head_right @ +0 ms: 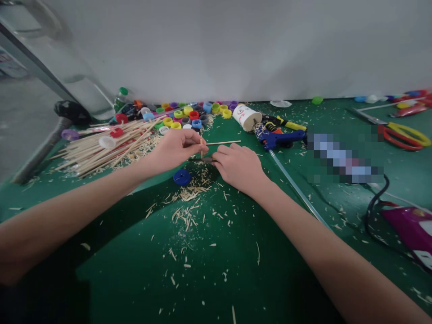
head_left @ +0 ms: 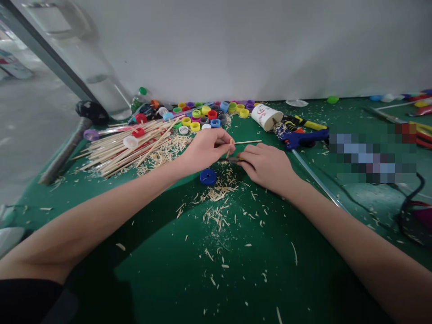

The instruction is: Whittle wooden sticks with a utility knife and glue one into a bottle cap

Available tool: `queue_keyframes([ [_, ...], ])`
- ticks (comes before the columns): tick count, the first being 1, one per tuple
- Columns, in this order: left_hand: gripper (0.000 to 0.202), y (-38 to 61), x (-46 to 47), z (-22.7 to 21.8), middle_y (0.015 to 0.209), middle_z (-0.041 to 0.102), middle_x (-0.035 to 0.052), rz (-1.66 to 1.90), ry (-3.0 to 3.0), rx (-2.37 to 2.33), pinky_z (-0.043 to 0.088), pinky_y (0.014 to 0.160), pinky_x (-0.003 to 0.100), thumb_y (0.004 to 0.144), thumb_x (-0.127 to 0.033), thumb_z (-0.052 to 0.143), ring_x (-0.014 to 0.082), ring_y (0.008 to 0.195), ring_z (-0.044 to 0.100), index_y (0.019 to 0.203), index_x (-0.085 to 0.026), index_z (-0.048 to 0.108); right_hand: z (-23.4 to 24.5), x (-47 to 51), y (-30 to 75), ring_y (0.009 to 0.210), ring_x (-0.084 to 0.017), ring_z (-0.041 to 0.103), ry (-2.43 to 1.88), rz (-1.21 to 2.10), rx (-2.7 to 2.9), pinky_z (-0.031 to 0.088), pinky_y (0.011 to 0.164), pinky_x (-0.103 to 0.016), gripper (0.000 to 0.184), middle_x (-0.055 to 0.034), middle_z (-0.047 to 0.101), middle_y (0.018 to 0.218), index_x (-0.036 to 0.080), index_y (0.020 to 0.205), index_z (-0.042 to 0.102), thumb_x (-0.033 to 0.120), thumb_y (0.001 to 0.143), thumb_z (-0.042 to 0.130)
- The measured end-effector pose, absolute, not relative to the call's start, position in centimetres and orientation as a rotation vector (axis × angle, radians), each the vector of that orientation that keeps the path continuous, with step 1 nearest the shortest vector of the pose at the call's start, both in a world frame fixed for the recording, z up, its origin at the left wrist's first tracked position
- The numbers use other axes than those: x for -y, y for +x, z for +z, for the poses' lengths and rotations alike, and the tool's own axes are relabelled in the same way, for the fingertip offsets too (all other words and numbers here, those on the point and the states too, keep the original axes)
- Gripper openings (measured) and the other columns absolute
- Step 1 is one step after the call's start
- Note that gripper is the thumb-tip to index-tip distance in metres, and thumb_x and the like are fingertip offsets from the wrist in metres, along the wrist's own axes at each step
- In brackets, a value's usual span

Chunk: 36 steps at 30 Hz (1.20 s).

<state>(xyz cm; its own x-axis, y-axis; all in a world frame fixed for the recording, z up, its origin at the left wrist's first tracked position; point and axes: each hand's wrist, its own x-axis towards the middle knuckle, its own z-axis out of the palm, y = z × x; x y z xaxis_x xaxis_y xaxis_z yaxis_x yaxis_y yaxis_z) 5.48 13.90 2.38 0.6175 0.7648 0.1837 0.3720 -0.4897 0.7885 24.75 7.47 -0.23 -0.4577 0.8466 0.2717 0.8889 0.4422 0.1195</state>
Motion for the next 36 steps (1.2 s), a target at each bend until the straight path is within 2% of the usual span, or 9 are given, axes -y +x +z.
queue_keyframes([
  [7,0.016,5.3,-14.0,2.1,0.095,0.072,0.0061,0.648,2.123,-0.748,0.053,0.074,0.024,0.086,-0.021,0.048,0.0126,0.089,0.068,0.091,-0.017,0.063,-0.3,-7.6,24.5,0.078,-0.020,0.053,-1.537,-0.358,2.545,0.033,0.062,-0.034,0.027,-0.0028,0.068,0.092,0.019,0.103,0.066,0.035,0.095,0.045],
  [9,0.014,5.3,-14.0,2.1,0.091,0.072,0.0057,0.666,2.106,-0.746,0.053,0.072,0.024,0.086,-0.023,0.050,0.0120,0.085,0.067,0.091,-0.017,0.062,-0.4,-7.5,24.6,0.079,-0.020,0.054,-1.529,-0.366,2.542,0.033,0.062,-0.033,0.027,-0.0026,0.068,0.091,0.020,0.101,0.066,0.035,0.095,0.044],
  [12,0.010,5.2,-14.1,2.1,0.080,0.070,0.0044,0.707,2.075,-0.834,0.050,0.063,0.025,0.083,-0.028,0.059,0.0108,0.072,0.064,0.081,-0.018,0.059,-0.5,-7.3,25.1,0.080,-0.019,0.054,-1.511,-0.363,2.503,0.033,0.064,-0.032,0.028,-0.0022,0.068,0.092,0.021,0.099,0.067,0.034,0.096,0.042],
  [15,0.019,5.0,-14.4,1.9,0.072,0.065,0.0023,0.760,2.078,-0.916,0.045,0.055,0.025,0.078,-0.031,0.066,0.0091,0.062,0.057,0.071,-0.019,0.053,-0.6,-6.9,25.7,0.082,-0.018,0.055,-1.492,-0.351,2.402,0.035,0.066,-0.031,0.029,-0.0025,0.068,0.095,0.021,0.102,0.067,0.034,0.097,0.041],
  [19,0.024,4.9,-14.7,1.5,0.066,0.060,0.0000,0.802,2.073,-0.972,0.040,0.051,0.025,0.076,-0.032,0.069,0.0073,0.056,0.050,0.069,-0.020,0.049,-0.7,-6.7,26.0,0.081,-0.018,0.055,-1.480,-0.364,2.346,0.037,0.067,-0.031,0.028,-0.0030,0.069,0.094,0.020,0.101,0.067,0.032,0.097,0.043],
  [30,0.024,5.2,-14.6,1.0,0.072,0.066,0.0036,0.819,1.978,-0.947,0.046,0.056,0.025,0.075,-0.036,0.069,0.0099,0.063,0.060,0.071,-0.017,0.055,-0.5,-7.0,25.5,0.079,-0.018,0.056,-1.538,-0.367,2.428,0.034,0.064,-0.031,0.027,-0.0025,0.068,0.091,0.021,0.100,0.068,0.033,0.096,0.045],
  [36,0.013,5.6,-13.8,1.6,0.082,0.071,0.0051,0.730,2.031,-0.828,0.051,0.066,0.024,0.081,-0.028,0.062,0.0106,0.074,0.064,0.082,-0.016,0.065,-0.5,-7.4,24.9,0.077,-0.018,0.055,-1.578,-0.403,2.517,0.031,0.062,-0.032,0.027,-0.0016,0.067,0.089,0.022,0.096,0.068,0.034,0.096,0.045],
])
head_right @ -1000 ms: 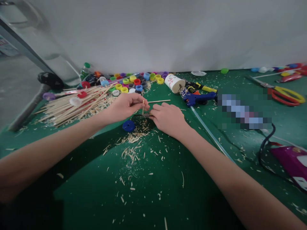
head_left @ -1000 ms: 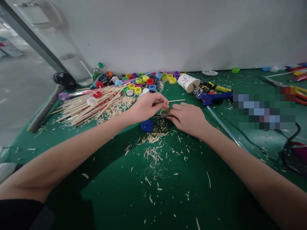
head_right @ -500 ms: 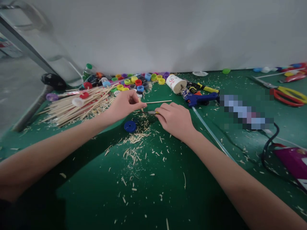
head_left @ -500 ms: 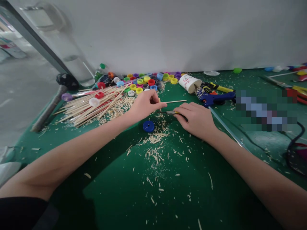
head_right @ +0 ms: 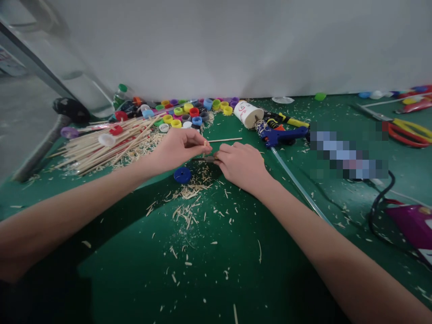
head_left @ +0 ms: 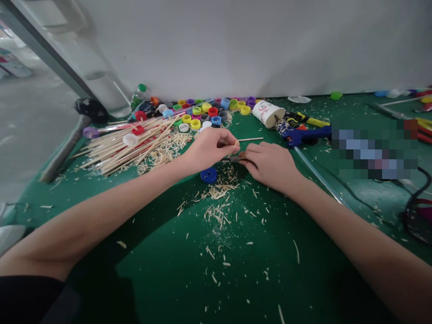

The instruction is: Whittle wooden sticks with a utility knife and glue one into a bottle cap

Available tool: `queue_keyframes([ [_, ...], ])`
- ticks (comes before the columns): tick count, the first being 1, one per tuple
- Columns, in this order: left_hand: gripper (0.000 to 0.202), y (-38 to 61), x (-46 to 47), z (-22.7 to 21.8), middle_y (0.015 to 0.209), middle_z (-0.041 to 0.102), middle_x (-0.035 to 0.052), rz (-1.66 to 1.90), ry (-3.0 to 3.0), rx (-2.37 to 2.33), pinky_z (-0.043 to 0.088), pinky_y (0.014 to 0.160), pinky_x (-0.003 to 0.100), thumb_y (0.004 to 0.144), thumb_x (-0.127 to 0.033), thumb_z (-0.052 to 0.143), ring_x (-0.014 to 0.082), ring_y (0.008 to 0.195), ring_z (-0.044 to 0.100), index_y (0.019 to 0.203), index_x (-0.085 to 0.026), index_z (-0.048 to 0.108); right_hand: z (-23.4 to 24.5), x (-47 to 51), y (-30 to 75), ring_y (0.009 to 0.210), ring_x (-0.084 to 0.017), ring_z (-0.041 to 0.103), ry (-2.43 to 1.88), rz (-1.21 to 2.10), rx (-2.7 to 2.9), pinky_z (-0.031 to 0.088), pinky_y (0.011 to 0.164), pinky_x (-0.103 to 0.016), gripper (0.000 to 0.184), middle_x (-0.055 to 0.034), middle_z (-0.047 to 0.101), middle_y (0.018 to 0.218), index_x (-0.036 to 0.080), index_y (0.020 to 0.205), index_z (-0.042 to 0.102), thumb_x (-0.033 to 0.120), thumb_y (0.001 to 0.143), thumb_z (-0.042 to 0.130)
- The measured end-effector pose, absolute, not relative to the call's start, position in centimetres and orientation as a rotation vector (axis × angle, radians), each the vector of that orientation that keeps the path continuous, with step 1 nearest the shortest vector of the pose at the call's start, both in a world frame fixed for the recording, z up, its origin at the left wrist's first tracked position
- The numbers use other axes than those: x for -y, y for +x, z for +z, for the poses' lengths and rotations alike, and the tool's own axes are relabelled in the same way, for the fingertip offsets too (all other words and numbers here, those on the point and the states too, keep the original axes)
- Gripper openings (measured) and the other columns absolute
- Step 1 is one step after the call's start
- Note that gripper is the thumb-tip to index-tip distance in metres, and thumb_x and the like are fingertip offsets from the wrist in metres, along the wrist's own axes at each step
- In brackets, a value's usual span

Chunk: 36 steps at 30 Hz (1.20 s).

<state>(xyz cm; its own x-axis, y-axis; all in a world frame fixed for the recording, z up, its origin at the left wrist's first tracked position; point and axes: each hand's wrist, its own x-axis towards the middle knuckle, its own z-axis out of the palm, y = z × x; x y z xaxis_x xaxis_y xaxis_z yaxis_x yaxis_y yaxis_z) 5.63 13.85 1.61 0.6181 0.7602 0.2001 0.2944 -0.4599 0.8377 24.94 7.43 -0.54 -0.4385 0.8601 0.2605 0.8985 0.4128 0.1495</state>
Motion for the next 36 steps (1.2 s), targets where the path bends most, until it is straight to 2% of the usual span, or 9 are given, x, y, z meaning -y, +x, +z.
queue_keyframes([
  [6,0.014,5.8,-13.9,1.7,0.092,0.072,0.0054,0.683,2.004,-0.773,0.053,0.076,0.024,0.085,-0.020,0.051,0.0107,0.085,0.067,0.087,-0.015,0.063,-0.6,-7.7,25.2,0.078,-0.018,0.056,-1.564,-0.374,2.514,0.032,0.062,-0.032,0.026,-0.0011,0.067,0.089,0.022,0.095,0.067,0.035,0.095,0.045],
  [9,0.011,5.5,-14.2,1.6,0.082,0.071,0.0048,0.713,1.982,-0.824,0.051,0.066,0.025,0.082,-0.028,0.060,0.0103,0.074,0.064,0.081,-0.016,0.060,-0.6,-7.4,25.4,0.080,-0.017,0.057,-1.523,-0.316,2.451,0.034,0.063,-0.031,0.024,-0.0009,0.068,0.089,0.023,0.095,0.068,0.034,0.094,0.047],
  [12,0.022,5.1,-14.7,1.3,0.071,0.065,0.0017,0.772,1.964,-0.884,0.045,0.056,0.024,0.076,-0.033,0.069,0.0086,0.062,0.058,0.072,-0.018,0.052,-0.7,-7.1,25.6,0.083,-0.017,0.058,-1.469,-0.265,2.339,0.037,0.065,-0.030,0.023,-0.0011,0.069,0.091,0.022,0.097,0.068,0.033,0.094,0.048],
  [16,0.030,4.9,-15.3,0.8,0.068,0.062,0.0007,0.805,1.916,-0.937,0.042,0.054,0.025,0.072,-0.033,0.073,0.0081,0.060,0.055,0.067,-0.019,0.047,-0.9,-7.0,25.8,0.081,-0.017,0.057,-1.458,-0.296,2.283,0.037,0.064,-0.030,0.023,-0.0019,0.069,0.090,0.021,0.097,0.069,0.033,0.094,0.048],
  [20,0.026,5.1,-15.3,0.7,0.069,0.065,0.0019,0.824,1.878,-0.963,0.044,0.056,0.025,0.072,-0.031,0.073,0.0083,0.061,0.057,0.067,-0.018,0.051,-1.1,-7.0,25.7,0.079,-0.017,0.056,-1.473,-0.381,2.283,0.035,0.063,-0.031,0.024,-0.0024,0.068,0.088,0.021,0.097,0.069,0.032,0.094,0.048],
  [28,0.015,5.3,-14.9,1.0,0.077,0.071,0.0051,0.756,1.870,-0.864,0.052,0.069,0.028,0.077,-0.029,0.065,0.0123,0.073,0.066,0.075,-0.015,0.062,-0.9,-7.0,25.1,0.076,-0.019,0.052,-1.507,-0.501,2.431,0.030,0.061,-0.032,0.029,-0.0037,0.064,0.084,0.020,0.096,0.068,0.034,0.096,0.044],
  [36,0.018,5.5,-14.6,1.5,0.092,0.072,0.0073,0.682,2.058,-0.733,0.051,0.071,0.025,0.085,-0.024,0.051,0.0112,0.080,0.065,0.086,-0.015,0.066,-0.4,-7.8,25.0,0.077,-0.019,0.055,-1.544,-0.382,2.532,0.030,0.060,-0.032,0.026,-0.0028,0.067,0.087,0.021,0.096,0.067,0.034,0.095,0.045],
])
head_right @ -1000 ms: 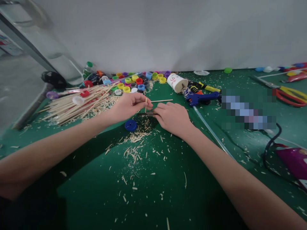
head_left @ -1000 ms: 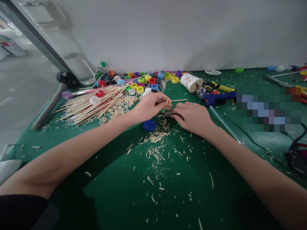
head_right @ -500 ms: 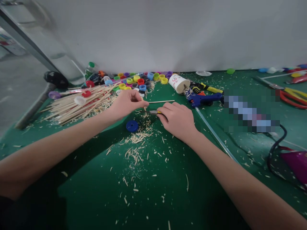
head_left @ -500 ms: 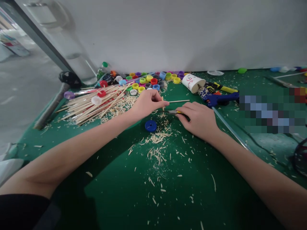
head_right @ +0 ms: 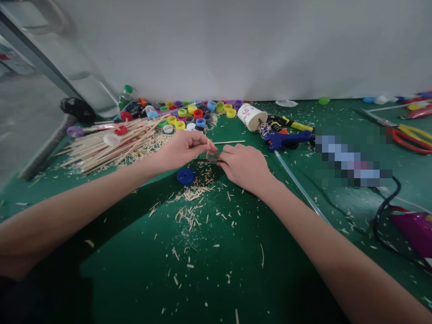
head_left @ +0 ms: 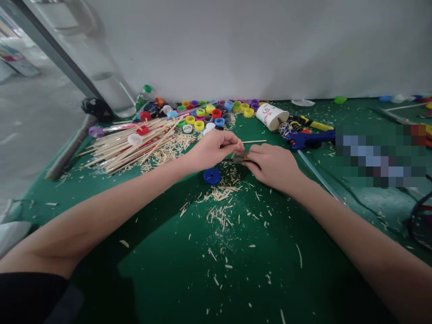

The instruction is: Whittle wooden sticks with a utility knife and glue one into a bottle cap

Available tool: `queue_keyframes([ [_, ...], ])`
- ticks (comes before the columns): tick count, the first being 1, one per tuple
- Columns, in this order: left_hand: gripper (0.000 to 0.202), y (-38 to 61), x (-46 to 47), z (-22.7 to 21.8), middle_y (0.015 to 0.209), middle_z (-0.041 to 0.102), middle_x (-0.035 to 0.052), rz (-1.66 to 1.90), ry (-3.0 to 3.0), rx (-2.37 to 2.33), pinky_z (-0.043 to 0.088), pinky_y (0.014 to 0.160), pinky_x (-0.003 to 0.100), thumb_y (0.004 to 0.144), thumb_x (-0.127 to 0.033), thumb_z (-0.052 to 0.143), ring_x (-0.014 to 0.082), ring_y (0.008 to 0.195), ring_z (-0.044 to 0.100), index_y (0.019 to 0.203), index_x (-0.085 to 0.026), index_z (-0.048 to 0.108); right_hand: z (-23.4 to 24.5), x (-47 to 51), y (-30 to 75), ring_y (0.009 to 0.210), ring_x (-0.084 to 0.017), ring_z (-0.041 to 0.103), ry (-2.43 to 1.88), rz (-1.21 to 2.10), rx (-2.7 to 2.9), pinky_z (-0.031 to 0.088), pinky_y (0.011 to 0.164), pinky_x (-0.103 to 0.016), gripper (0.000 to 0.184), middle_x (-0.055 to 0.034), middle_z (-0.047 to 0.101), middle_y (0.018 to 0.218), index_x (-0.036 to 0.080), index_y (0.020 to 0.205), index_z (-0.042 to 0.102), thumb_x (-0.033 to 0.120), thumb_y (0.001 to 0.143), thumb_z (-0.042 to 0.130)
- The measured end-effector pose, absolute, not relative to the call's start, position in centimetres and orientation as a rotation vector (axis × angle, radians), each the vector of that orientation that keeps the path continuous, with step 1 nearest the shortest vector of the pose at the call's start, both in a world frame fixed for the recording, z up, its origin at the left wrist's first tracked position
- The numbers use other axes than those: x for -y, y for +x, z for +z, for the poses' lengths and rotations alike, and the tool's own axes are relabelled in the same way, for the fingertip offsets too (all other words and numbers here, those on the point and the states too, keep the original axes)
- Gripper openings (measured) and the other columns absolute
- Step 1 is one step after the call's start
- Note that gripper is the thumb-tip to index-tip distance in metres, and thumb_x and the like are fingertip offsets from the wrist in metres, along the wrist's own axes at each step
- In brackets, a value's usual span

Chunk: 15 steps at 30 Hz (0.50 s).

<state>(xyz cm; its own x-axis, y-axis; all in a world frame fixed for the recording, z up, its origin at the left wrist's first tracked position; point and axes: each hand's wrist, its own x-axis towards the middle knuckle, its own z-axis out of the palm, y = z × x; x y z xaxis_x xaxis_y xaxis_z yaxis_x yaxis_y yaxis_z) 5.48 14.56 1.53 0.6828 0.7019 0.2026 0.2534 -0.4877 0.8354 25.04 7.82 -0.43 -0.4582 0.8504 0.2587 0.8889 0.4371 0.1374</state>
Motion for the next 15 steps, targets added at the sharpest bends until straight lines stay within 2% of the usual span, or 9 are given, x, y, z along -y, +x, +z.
queue_keyframes([
  [3,0.017,5.4,-14.6,1.5,0.091,0.073,0.0068,0.671,2.066,-0.762,0.050,0.070,0.025,0.086,-0.026,0.051,0.0105,0.078,0.064,0.086,-0.016,0.065,-0.5,-7.8,25.2,0.078,-0.018,0.055,-1.540,-0.381,2.522,0.031,0.060,-0.031,0.026,-0.0017,0.067,0.087,0.022,0.096,0.067,0.035,0.095,0.044],
  [5,0.016,5.2,-14.6,1.5,0.082,0.072,0.0058,0.680,2.039,-0.822,0.049,0.063,0.025,0.084,-0.033,0.059,0.0100,0.070,0.062,0.080,-0.017,0.063,-0.7,-7.6,25.3,0.078,-0.018,0.056,-1.525,-0.390,2.496,0.032,0.062,-0.031,0.028,-0.0014,0.067,0.088,0.022,0.097,0.067,0.036,0.096,0.043],
  [8,0.026,5.0,-14.9,1.4,0.070,0.067,0.0035,0.740,2.008,-0.920,0.043,0.053,0.026,0.075,-0.040,0.069,0.0084,0.059,0.054,0.068,-0.019,0.056,-0.9,-7.1,25.5,0.082,-0.018,0.056,-1.476,-0.397,2.432,0.035,0.065,-0.031,0.029,-0.0023,0.068,0.092,0.021,0.100,0.067,0.034,0.097,0.041],
  [15,0.027,5.0,-15.4,1.0,0.071,0.068,0.0052,0.778,1.905,-1.057,0.037,0.050,0.026,0.072,-0.038,0.072,0.0069,0.055,0.050,0.063,-0.017,0.057,-1.1,-7.1,26.5,0.081,-0.018,0.056,-1.439,-0.411,2.306,0.036,0.064,-0.031,0.026,-0.0035,0.069,0.094,0.021,0.100,0.067,0.030,0.096,0.043],
])
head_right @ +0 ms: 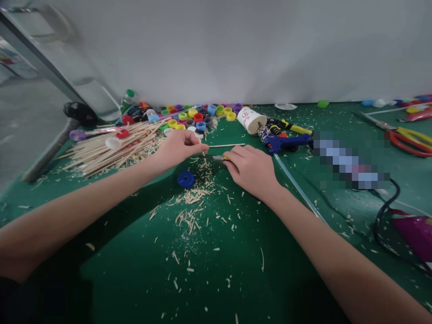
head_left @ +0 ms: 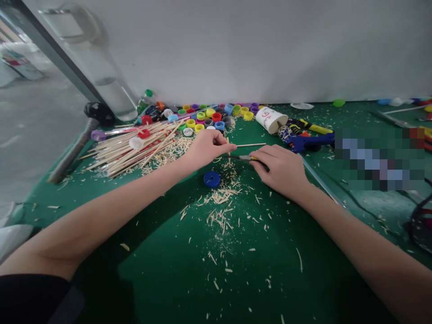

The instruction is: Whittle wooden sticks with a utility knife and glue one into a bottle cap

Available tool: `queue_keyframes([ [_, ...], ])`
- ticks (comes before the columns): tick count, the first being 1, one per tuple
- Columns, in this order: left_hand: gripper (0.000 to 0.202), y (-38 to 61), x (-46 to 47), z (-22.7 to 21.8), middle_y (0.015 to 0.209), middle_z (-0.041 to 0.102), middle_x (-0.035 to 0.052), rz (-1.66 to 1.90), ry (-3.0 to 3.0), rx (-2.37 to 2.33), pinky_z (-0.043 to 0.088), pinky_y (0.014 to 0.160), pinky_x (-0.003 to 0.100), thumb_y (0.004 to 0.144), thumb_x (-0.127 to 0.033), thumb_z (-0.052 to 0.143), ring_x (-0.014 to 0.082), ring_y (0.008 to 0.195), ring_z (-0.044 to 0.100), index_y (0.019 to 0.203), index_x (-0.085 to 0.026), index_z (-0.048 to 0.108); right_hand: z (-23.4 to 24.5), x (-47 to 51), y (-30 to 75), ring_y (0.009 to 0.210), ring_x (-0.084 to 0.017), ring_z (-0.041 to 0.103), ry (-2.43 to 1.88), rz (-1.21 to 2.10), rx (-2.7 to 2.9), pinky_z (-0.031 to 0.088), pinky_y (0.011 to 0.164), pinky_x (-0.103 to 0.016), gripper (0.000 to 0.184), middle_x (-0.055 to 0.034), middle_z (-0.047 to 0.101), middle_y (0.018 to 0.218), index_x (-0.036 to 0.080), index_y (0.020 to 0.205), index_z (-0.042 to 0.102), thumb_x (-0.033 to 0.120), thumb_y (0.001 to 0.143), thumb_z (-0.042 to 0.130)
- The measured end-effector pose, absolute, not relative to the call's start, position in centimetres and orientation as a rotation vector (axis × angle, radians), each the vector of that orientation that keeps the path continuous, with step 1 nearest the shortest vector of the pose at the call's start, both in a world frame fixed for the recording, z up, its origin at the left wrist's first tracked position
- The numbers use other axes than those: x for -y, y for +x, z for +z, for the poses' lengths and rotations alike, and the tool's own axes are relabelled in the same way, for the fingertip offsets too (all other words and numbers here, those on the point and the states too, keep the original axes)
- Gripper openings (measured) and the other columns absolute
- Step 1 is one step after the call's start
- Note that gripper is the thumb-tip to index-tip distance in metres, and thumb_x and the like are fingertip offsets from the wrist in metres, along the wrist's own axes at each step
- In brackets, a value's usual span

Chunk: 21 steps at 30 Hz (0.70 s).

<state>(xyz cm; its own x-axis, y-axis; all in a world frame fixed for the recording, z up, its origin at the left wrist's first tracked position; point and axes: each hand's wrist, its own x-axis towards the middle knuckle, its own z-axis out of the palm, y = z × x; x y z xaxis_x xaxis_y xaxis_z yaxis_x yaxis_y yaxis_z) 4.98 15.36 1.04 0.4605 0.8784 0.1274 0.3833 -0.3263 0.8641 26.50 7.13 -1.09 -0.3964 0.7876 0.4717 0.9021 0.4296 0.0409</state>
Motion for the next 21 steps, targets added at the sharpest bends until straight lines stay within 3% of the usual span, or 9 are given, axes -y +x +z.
queue_keyframes([
  [10,0.019,5.3,-15.2,0.9,0.084,0.074,0.0079,0.737,1.860,-0.890,0.053,0.071,0.026,0.083,-0.030,0.057,0.0112,0.076,0.067,0.075,-0.015,0.066,-0.6,-7.7,25.8,0.088,-0.020,0.059,-1.507,-0.343,2.408,0.036,0.064,-0.032,0.028,-0.0053,0.069,0.096,0.021,0.100,0.068,0.032,0.096,0.042],
  [21,0.018,5.0,-15.3,1.8,0.092,0.074,0.0071,0.630,2.004,-0.788,0.055,0.075,0.026,0.083,-0.029,0.056,0.0130,0.084,0.068,0.084,-0.017,0.070,-0.2,-8.8,26.3,0.090,-0.018,0.059,-1.460,-0.223,2.529,0.036,0.060,-0.030,0.026,-0.0025,0.069,0.097,0.022,0.098,0.068,0.034,0.096,0.045],
])
